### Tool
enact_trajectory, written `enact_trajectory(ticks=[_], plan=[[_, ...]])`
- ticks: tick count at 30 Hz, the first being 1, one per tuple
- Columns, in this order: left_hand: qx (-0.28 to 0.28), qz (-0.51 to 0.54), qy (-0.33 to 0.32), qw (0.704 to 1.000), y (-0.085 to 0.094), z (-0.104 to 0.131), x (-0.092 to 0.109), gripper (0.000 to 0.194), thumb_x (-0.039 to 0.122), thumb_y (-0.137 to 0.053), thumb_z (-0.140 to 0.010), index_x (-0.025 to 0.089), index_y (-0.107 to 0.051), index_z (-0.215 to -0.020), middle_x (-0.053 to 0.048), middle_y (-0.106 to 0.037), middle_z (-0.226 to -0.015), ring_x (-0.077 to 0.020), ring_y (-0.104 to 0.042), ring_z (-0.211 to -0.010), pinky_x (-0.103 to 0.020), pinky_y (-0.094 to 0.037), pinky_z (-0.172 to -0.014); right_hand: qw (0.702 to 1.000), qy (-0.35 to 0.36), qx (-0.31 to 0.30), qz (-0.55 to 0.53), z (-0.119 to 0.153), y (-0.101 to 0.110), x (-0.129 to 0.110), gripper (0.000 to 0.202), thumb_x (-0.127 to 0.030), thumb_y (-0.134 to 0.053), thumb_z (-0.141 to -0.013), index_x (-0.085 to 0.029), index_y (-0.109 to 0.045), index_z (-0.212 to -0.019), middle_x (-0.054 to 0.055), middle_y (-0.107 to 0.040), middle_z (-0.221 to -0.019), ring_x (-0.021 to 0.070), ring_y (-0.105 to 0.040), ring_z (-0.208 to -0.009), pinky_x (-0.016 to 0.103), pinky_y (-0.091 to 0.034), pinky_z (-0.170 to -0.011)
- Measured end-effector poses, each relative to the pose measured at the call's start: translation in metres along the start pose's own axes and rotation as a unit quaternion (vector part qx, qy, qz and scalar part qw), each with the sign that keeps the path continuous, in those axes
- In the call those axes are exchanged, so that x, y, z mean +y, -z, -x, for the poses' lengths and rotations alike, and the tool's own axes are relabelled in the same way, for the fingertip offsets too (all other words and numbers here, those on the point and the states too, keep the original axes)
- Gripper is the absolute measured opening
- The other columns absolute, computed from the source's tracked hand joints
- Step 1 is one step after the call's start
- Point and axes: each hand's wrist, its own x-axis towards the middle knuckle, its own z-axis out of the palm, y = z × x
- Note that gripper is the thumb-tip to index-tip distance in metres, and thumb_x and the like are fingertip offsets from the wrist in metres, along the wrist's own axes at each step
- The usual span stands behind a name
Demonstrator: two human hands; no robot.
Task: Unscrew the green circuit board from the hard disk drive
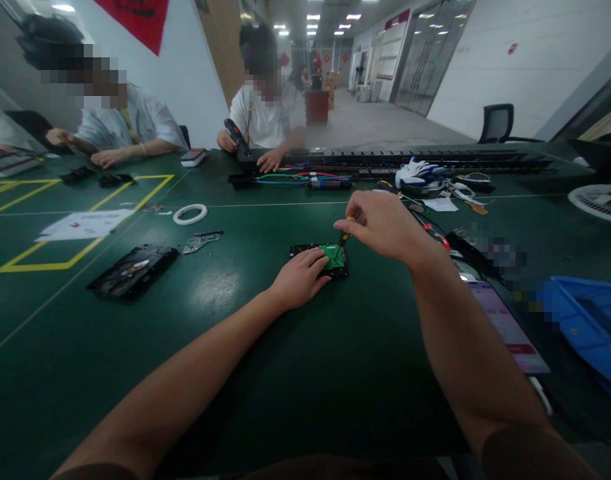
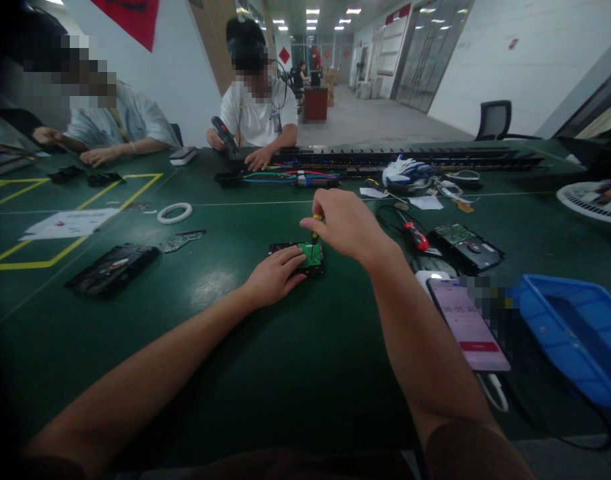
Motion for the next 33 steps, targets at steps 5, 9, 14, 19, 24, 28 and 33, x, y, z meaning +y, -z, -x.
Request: enact_trajectory(ticks=[5, 9, 14, 19, 24, 28, 33], plan=[[0.001, -0.002, -0.004, 1.000, -0.0011, 0.0003, -0.0007, 0.043, 0.041, -0.061, -0.109, 0.015, -0.062, -0.144, -0.018, -0.063, -0.152, -0.0353, -0.057, -0.147, -0.056, -0.048, -0.125, 1.000, 0.011, 0.001, -0.005, 0.0009, 0.0002, 0.0007, 0.012, -0.031, -0.076, -0.096, -0.019, -0.073, -0.097, 0.008, -0.076, -0.097, 0.0246, -0.065, -0.087, 0.036, -0.042, -0.079], [0.000, 0.004, 0.002, 1.000, -0.0023, 0.0010, -0.0013, 0.043, 0.040, -0.062, -0.108, 0.018, -0.062, -0.145, -0.017, -0.063, -0.153, -0.0348, -0.057, -0.148, -0.057, -0.047, -0.125, 0.999, 0.027, 0.002, -0.038, 0.0016, -0.0007, 0.0047, 0.010, -0.026, -0.076, -0.094, -0.019, -0.079, -0.101, 0.008, -0.078, -0.106, 0.0244, -0.068, -0.092, 0.036, -0.046, -0.084], [-0.001, 0.002, 0.006, 1.000, -0.0023, 0.0010, -0.0010, 0.043, 0.040, -0.062, -0.108, 0.018, -0.062, -0.145, -0.017, -0.063, -0.153, -0.0346, -0.057, -0.148, -0.056, -0.048, -0.125, 0.997, 0.045, -0.008, -0.060, 0.0019, 0.0005, 0.0027, 0.022, -0.019, -0.067, -0.096, -0.021, -0.084, -0.110, 0.008, -0.082, -0.112, 0.0255, -0.072, -0.101, 0.038, -0.050, -0.092], [0.000, -0.007, 0.001, 1.000, -0.0011, 0.0006, 0.0003, 0.045, 0.039, -0.063, -0.108, 0.012, -0.063, -0.143, -0.019, -0.063, -0.153, -0.0362, -0.058, -0.146, -0.054, -0.047, -0.125, 0.998, 0.041, -0.008, -0.041, 0.0027, 0.0028, -0.0006, 0.026, -0.017, -0.061, -0.098, -0.019, -0.084, -0.110, 0.010, -0.082, -0.114, 0.0274, -0.073, -0.105, 0.039, -0.050, -0.095], [-0.003, -0.003, 0.002, 1.000, 0.0004, 0.0004, 0.0007, 0.044, 0.040, -0.061, -0.109, 0.015, -0.063, -0.144, -0.018, -0.063, -0.153, -0.0355, -0.057, -0.147, -0.055, -0.048, -0.125, 1.000, 0.016, -0.011, -0.011, 0.0018, 0.0037, 0.0004, 0.018, -0.025, -0.066, -0.100, -0.017, -0.081, -0.104, 0.011, -0.080, -0.103, 0.0255, -0.071, -0.093, 0.037, -0.048, -0.086], [-0.004, 0.001, 0.001, 1.000, 0.0001, 0.0003, -0.0002, 0.043, 0.041, -0.061, -0.109, 0.017, -0.063, -0.144, -0.017, -0.063, -0.153, -0.0349, -0.057, -0.148, -0.055, -0.048, -0.125, 0.999, -0.023, -0.021, 0.020, 0.0023, 0.0044, -0.0008, 0.024, -0.040, -0.070, -0.101, -0.018, -0.077, -0.096, 0.009, -0.079, -0.091, 0.0245, -0.069, -0.083, 0.036, -0.044, -0.075], [-0.004, 0.003, -0.002, 1.000, -0.0010, 0.0001, -0.0008, 0.044, 0.041, -0.062, -0.109, 0.016, -0.062, -0.144, -0.018, -0.062, -0.153, -0.0354, -0.056, -0.148, -0.056, -0.047, -0.125, 0.995, -0.066, -0.028, 0.070, 0.0038, 0.0049, -0.0020, 0.039, -0.055, -0.067, -0.102, -0.019, -0.075, -0.088, 0.009, -0.076, -0.082, 0.0245, -0.065, -0.074, 0.036, -0.036, -0.066]])
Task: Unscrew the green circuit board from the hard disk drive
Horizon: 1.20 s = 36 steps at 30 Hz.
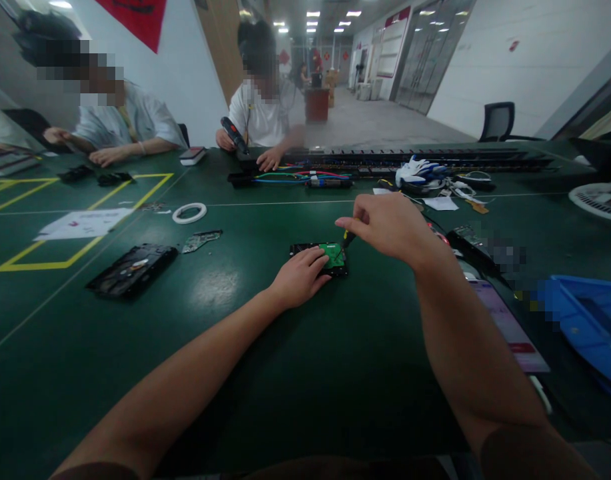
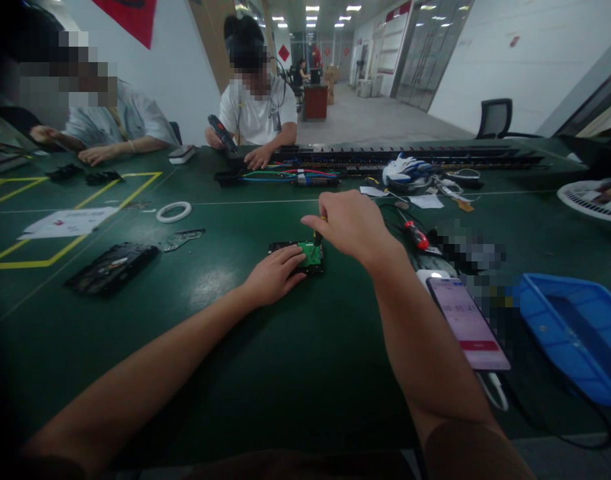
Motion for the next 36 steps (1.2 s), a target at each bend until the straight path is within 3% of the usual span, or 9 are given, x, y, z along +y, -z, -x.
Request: enact_trajectory(ticks=[6, 11, 16, 24, 28, 32, 36], plan=[[0.000, -0.005, 0.002, 1.000, -0.0005, 0.0003, 0.0006, 0.043, 0.040, -0.062, -0.109, 0.015, -0.063, -0.144, -0.018, -0.062, -0.153, -0.0350, -0.057, -0.148, -0.054, -0.047, -0.125, 0.996, 0.076, 0.003, -0.042, -0.0020, -0.0015, 0.0049, 0.015, -0.031, -0.074, -0.098, -0.018, -0.080, -0.100, 0.009, -0.080, -0.098, 0.0258, -0.071, -0.090, 0.036, -0.043, -0.078], [0.006, -0.007, 0.004, 1.000, 0.0001, 0.0012, 0.0003, 0.043, 0.040, -0.063, -0.108, 0.016, -0.063, -0.144, -0.017, -0.063, -0.153, -0.0355, -0.058, -0.146, -0.055, -0.048, -0.125, 0.986, 0.116, -0.008, -0.119, -0.0011, -0.0031, 0.0044, 0.016, -0.018, -0.070, -0.096, -0.019, -0.082, -0.107, 0.007, -0.082, -0.103, 0.0220, -0.072, -0.088, 0.034, -0.047, -0.083], [0.002, -0.008, 0.004, 1.000, 0.0005, 0.0011, 0.0008, 0.043, 0.040, -0.062, -0.109, 0.015, -0.063, -0.144, -0.017, -0.063, -0.153, -0.0357, -0.058, -0.147, -0.055, -0.048, -0.125, 0.992, 0.101, -0.002, -0.079, -0.0009, -0.0013, 0.0023, 0.013, -0.022, -0.074, -0.096, -0.017, -0.080, -0.105, 0.009, -0.081, -0.102, 0.0240, -0.071, -0.088, 0.036, -0.045, -0.082], [0.002, -0.009, 0.000, 1.000, 0.0014, -0.0005, 0.0017, 0.043, 0.040, -0.062, -0.109, 0.014, -0.063, -0.143, -0.018, -0.062, -0.153, -0.0356, -0.058, -0.146, -0.054, -0.047, -0.125, 0.999, 0.030, -0.004, -0.017, -0.0012, -0.0007, -0.0044, 0.030, -0.049, -0.073, -0.100, -0.019, -0.076, -0.096, 0.010, -0.079, -0.091, 0.0272, -0.068, -0.082, 0.037, -0.039, -0.070], [0.004, -0.008, 0.001, 1.000, 0.0002, 0.0001, 0.0008, 0.043, 0.041, -0.062, -0.109, 0.016, -0.062, -0.144, -0.017, -0.063, -0.153, -0.0352, -0.057, -0.147, -0.055, -0.048, -0.125, 0.998, 0.057, 0.006, -0.030, -0.0016, -0.0033, -0.0017, 0.020, -0.038, -0.074, -0.099, -0.018, -0.077, -0.101, 0.012, -0.080, -0.099, 0.0300, -0.071, -0.092, 0.039, -0.043, -0.078], [0.008, -0.010, 0.001, 1.000, -0.0010, 0.0003, 0.0009, 0.044, 0.041, -0.063, -0.108, 0.014, -0.063, -0.143, -0.018, -0.063, -0.153, -0.0359, -0.058, -0.146, -0.055, -0.048, -0.124, 0.990, 0.105, -0.005, -0.091, -0.0013, -0.0053, -0.0003, 0.018, -0.020, -0.070, -0.096, -0.016, -0.079, -0.111, 0.011, -0.082, -0.109, 0.0255, -0.072, -0.093, 0.037, -0.046, -0.085], [0.011, -0.007, 0.004, 1.000, -0.0015, -0.0003, 0.0015, 0.043, 0.040, -0.064, -0.108, 0.014, -0.064, -0.143, -0.018, -0.064, -0.152, -0.0357, -0.059, -0.145, -0.055, -0.048, -0.125, 0.989, 0.112, -0.010, -0.092, -0.0010, -0.0050, -0.0034, 0.018, -0.022, -0.064, -0.099, -0.015, -0.079, -0.108, 0.011, -0.081, -0.104, 0.0238, -0.069, -0.088, 0.036, -0.046, -0.083]])
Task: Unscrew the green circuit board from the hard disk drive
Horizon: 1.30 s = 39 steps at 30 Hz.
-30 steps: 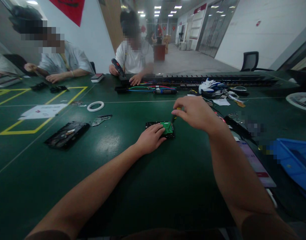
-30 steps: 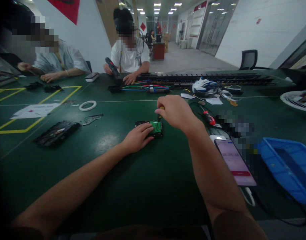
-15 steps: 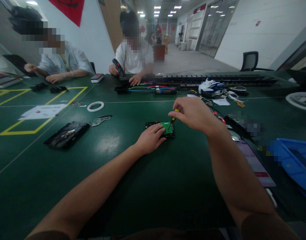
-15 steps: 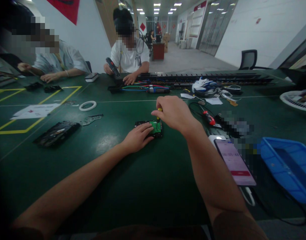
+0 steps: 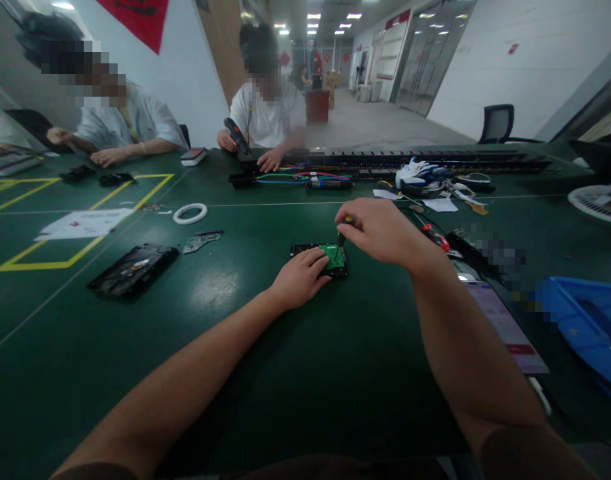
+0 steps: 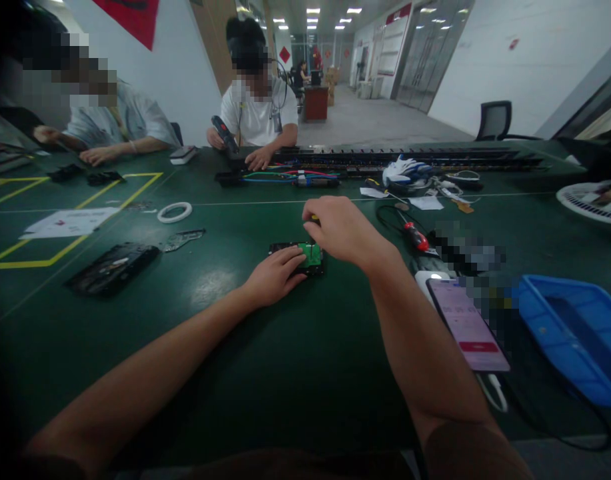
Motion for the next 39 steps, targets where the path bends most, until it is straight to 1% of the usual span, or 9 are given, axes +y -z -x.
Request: enact_trajectory(ticks=[5, 9, 13, 16, 20, 23, 26, 36, 39], plan=[[-0.007, 0.001, 0.003, 1.000, 0.0007, -0.0001, 0.0003, 0.043, 0.040, -0.062, -0.108, 0.017, -0.063, -0.144, -0.017, -0.063, -0.153, -0.0350, -0.058, -0.147, -0.056, -0.047, -0.125, 1.000, 0.002, -0.005, 0.019, -0.0009, 0.0003, 0.0014, 0.024, -0.027, -0.058, -0.106, -0.017, -0.080, -0.106, 0.012, -0.080, -0.104, 0.0272, -0.070, -0.099, 0.038, -0.046, -0.088], [-0.006, 0.000, 0.000, 1.000, 0.0007, 0.0004, -0.0004, 0.043, 0.040, -0.062, -0.109, 0.015, -0.063, -0.144, -0.017, -0.063, -0.153, -0.0345, -0.057, -0.147, -0.054, -0.047, -0.126, 1.000, -0.004, -0.002, -0.011, -0.0002, 0.0010, 0.0033, 0.023, -0.020, -0.060, -0.101, -0.016, -0.079, -0.113, 0.012, -0.081, -0.114, 0.0276, -0.072, -0.105, 0.037, -0.047, -0.093], [-0.006, -0.001, -0.004, 1.000, 0.0007, 0.0007, -0.0013, 0.043, 0.041, -0.061, -0.109, 0.016, -0.062, -0.144, -0.017, -0.063, -0.152, -0.0346, -0.057, -0.148, -0.055, -0.047, -0.125, 1.000, -0.018, -0.006, -0.019, 0.0009, 0.0031, 0.0007, 0.024, -0.017, -0.060, -0.097, -0.015, -0.079, -0.112, 0.012, -0.081, -0.110, 0.0254, -0.071, -0.095, 0.036, -0.048, -0.089], [-0.008, 0.000, -0.002, 1.000, 0.0016, 0.0007, -0.0010, 0.043, 0.041, -0.061, -0.109, 0.016, -0.062, -0.145, -0.017, -0.063, -0.153, -0.0347, -0.057, -0.148, -0.055, -0.047, -0.126, 1.000, -0.012, -0.008, -0.020, 0.0013, 0.0043, -0.0012, 0.021, -0.019, -0.061, -0.097, -0.017, -0.079, -0.107, 0.011, -0.080, -0.108, 0.0235, -0.069, -0.089, 0.035, -0.047, -0.084], [-0.011, 0.003, 0.001, 1.000, 0.0029, 0.0002, 0.0002, 0.043, 0.040, -0.061, -0.109, 0.016, -0.063, -0.145, -0.017, -0.063, -0.153, -0.0346, -0.057, -0.148, -0.055, -0.046, -0.126, 1.000, -0.004, -0.012, -0.019, 0.0012, 0.0042, -0.0002, 0.017, -0.025, -0.063, -0.101, -0.020, -0.079, -0.103, 0.009, -0.079, -0.103, 0.0238, -0.068, -0.091, 0.036, -0.046, -0.084], [-0.014, 0.002, 0.002, 1.000, 0.0028, -0.0002, 0.0003, 0.043, 0.041, -0.061, -0.109, 0.017, -0.063, -0.145, -0.017, -0.062, -0.153, -0.0345, -0.057, -0.148, -0.055, -0.046, -0.126, 1.000, 0.005, -0.010, -0.029, 0.0011, 0.0031, 0.0019, 0.018, -0.020, -0.062, -0.100, -0.020, -0.078, -0.107, 0.009, -0.081, -0.109, 0.0247, -0.070, -0.097, 0.036, -0.047, -0.089], [-0.015, 0.003, 0.003, 1.000, 0.0018, -0.0002, -0.0006, 0.043, 0.041, -0.061, -0.109, 0.017, -0.063, -0.144, -0.017, -0.062, -0.153, -0.0345, -0.057, -0.148, -0.055, -0.047, -0.125, 0.999, -0.001, -0.007, -0.042, 0.0014, 0.0023, 0.0029, 0.022, -0.017, -0.062, -0.097, -0.018, -0.077, -0.113, 0.010, -0.081, -0.112, 0.0253, -0.070, -0.096, 0.037, -0.048, -0.090], [-0.008, 0.000, -0.001, 1.000, 0.0016, 0.0003, -0.0007, 0.044, 0.041, -0.061, -0.109, 0.015, -0.063, -0.143, -0.018, -0.063, -0.153, -0.0352, -0.058, -0.146, -0.055, -0.047, -0.125, 1.000, 0.008, -0.006, -0.029, 0.0005, 0.0044, -0.0009, 0.013, -0.023, -0.065, -0.099, -0.020, -0.078, -0.100, 0.008, -0.076, -0.101, 0.0243, -0.066, -0.093, 0.036, -0.045, -0.087], [-0.010, -0.001, -0.002, 1.000, 0.0014, 0.0005, -0.0013, 0.043, 0.041, -0.061, -0.109, 0.015, -0.062, -0.144, -0.018, -0.062, -0.153, -0.0351, -0.058, -0.147, -0.056, -0.047, -0.125, 0.999, 0.001, -0.003, -0.038, 0.0007, 0.0039, 0.0000, 0.015, -0.021, -0.065, -0.098, -0.020, -0.077, -0.107, 0.009, -0.078, -0.109, 0.0241, -0.067, -0.093, 0.036, -0.046, -0.088]])
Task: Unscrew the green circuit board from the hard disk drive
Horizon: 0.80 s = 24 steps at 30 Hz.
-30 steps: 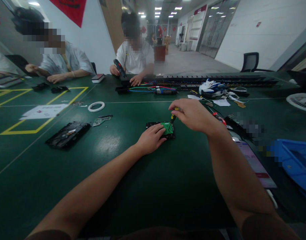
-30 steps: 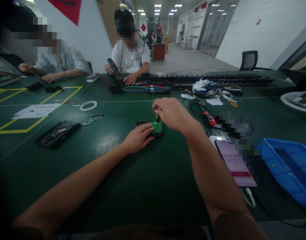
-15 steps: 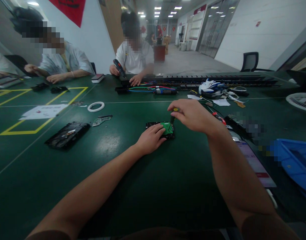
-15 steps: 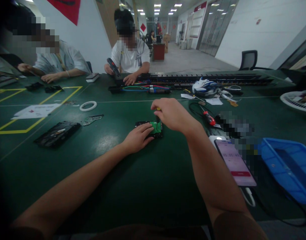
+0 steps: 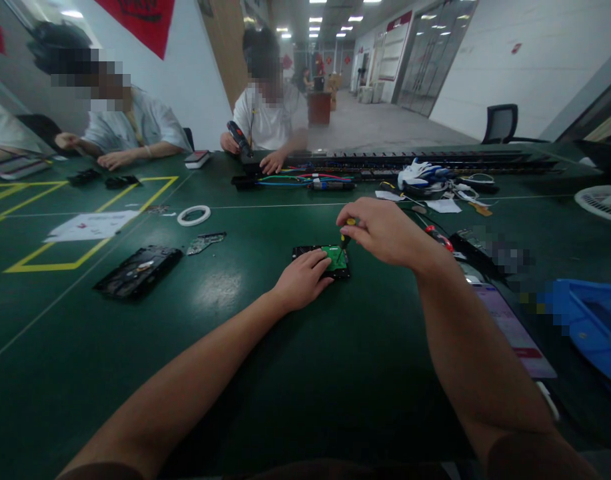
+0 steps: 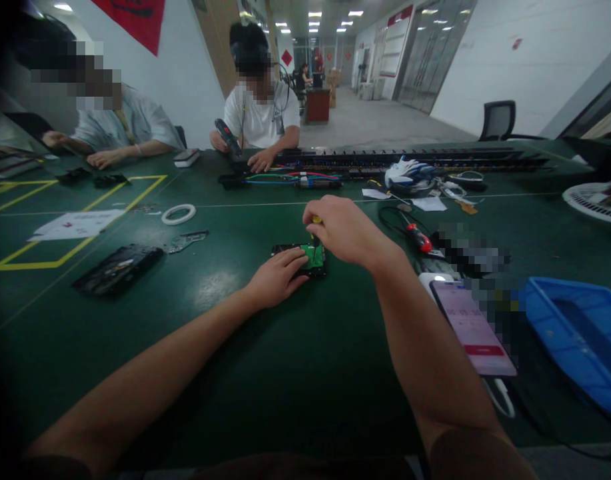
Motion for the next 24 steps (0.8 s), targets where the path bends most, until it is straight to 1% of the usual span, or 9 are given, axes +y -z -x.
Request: enact_trajectory(ticks=[3, 7, 10, 12, 14, 17, 20, 24], plan=[[-0.001, 0.003, -0.001, 1.000, -0.0004, 0.0000, -0.0011, 0.044, 0.042, -0.061, -0.109, 0.015, -0.062, -0.144, -0.018, -0.062, -0.153, -0.0352, -0.057, -0.148, -0.055, -0.047, -0.125, 1.000, -0.010, 0.006, -0.005, 0.0010, -0.0001, 0.0008, 0.019, -0.019, -0.064, -0.096, -0.017, -0.075, -0.112, 0.012, -0.077, -0.112, 0.0243, -0.067, -0.091, 0.037, -0.047, -0.087], [-0.001, 0.014, -0.001, 1.000, 0.0009, -0.0001, -0.0009, 0.043, 0.041, -0.063, -0.108, 0.019, -0.062, -0.145, -0.016, -0.062, -0.153, -0.0345, -0.057, -0.148, -0.057, -0.047, -0.125, 1.000, 0.011, 0.005, -0.005, 0.0018, 0.0005, 0.0006, 0.014, -0.022, -0.063, -0.097, -0.019, -0.075, -0.103, 0.010, -0.075, -0.106, 0.0257, -0.066, -0.094, 0.037, -0.047, -0.087], [0.000, 0.011, 0.001, 1.000, 0.0026, -0.0002, 0.0004, 0.043, 0.041, -0.063, -0.108, 0.019, -0.062, -0.145, -0.016, -0.062, -0.153, -0.0347, -0.057, -0.147, -0.057, -0.047, -0.125, 1.000, 0.023, -0.001, -0.003, 0.0012, 0.0003, 0.0011, 0.014, -0.025, -0.063, -0.099, -0.021, -0.076, -0.099, 0.009, -0.075, -0.102, 0.0260, -0.066, -0.096, 0.038, -0.046, -0.088], [-0.001, 0.006, 0.003, 1.000, 0.0031, -0.0004, 0.0010, 0.043, 0.041, -0.062, -0.108, 0.018, -0.062, -0.145, -0.016, -0.063, -0.153, -0.0347, -0.057, -0.147, -0.056, -0.047, -0.125, 1.000, 0.019, -0.005, 0.003, 0.0008, -0.0001, 0.0021, 0.013, -0.024, -0.064, -0.099, -0.021, -0.076, -0.101, 0.009, -0.076, -0.104, 0.0259, -0.067, -0.098, 0.038, -0.046, -0.090], [-0.004, 0.002, 0.002, 1.000, 0.0029, -0.0006, 0.0012, 0.043, 0.041, -0.060, -0.109, 0.016, -0.063, -0.144, -0.017, -0.063, -0.153, -0.0348, -0.058, -0.147, -0.055, -0.047, -0.125, 1.000, 0.014, -0.001, 0.002, 0.0008, -0.0004, 0.0031, 0.015, -0.022, -0.064, -0.098, -0.020, -0.077, -0.107, 0.010, -0.078, -0.109, 0.0261, -0.068, -0.099, 0.038, -0.046, -0.091], [-0.006, 0.002, 0.000, 1.000, 0.0019, -0.0010, 0.0009, 0.044, 0.041, -0.060, -0.109, 0.015, -0.062, -0.144, -0.018, -0.062, -0.153, -0.0349, -0.057, -0.147, -0.054, -0.047, -0.126, 1.000, 0.004, -0.002, -0.005, 0.0012, -0.0002, 0.0031, 0.022, -0.021, -0.064, -0.096, -0.018, -0.076, -0.113, 0.010, -0.079, -0.112, 0.0253, -0.069, -0.095, 0.037, -0.047, -0.086], [-0.007, 0.005, 0.004, 1.000, 0.0015, -0.0013, 0.0008, 0.043, 0.041, -0.061, -0.109, 0.017, -0.062, -0.145, -0.017, -0.063, -0.153, -0.0345, -0.057, -0.148, -0.055, -0.047, -0.125, 1.000, -0.007, -0.012, -0.001, 0.0018, 0.0009, 0.0012, 0.021, -0.020, -0.062, -0.093, -0.017, -0.077, -0.108, 0.009, -0.079, -0.104, 0.0232, -0.067, -0.087, 0.035, -0.046, -0.080], [-0.004, 0.009, 0.005, 1.000, 0.0018, -0.0008, 0.0010, 0.043, 0.041, -0.060, -0.109, 0.018, -0.062, -0.145, -0.016, -0.063, -0.153, -0.0342, -0.057, -0.148, -0.056, -0.047, -0.125, 1.000, -0.001, -0.009, 0.009, 0.0015, 0.0017, -0.0003, 0.022, -0.021, -0.062, -0.092, -0.018, -0.080, -0.105, 0.008, -0.078, -0.103, 0.0219, -0.066, -0.086, 0.035, -0.045, -0.080]])
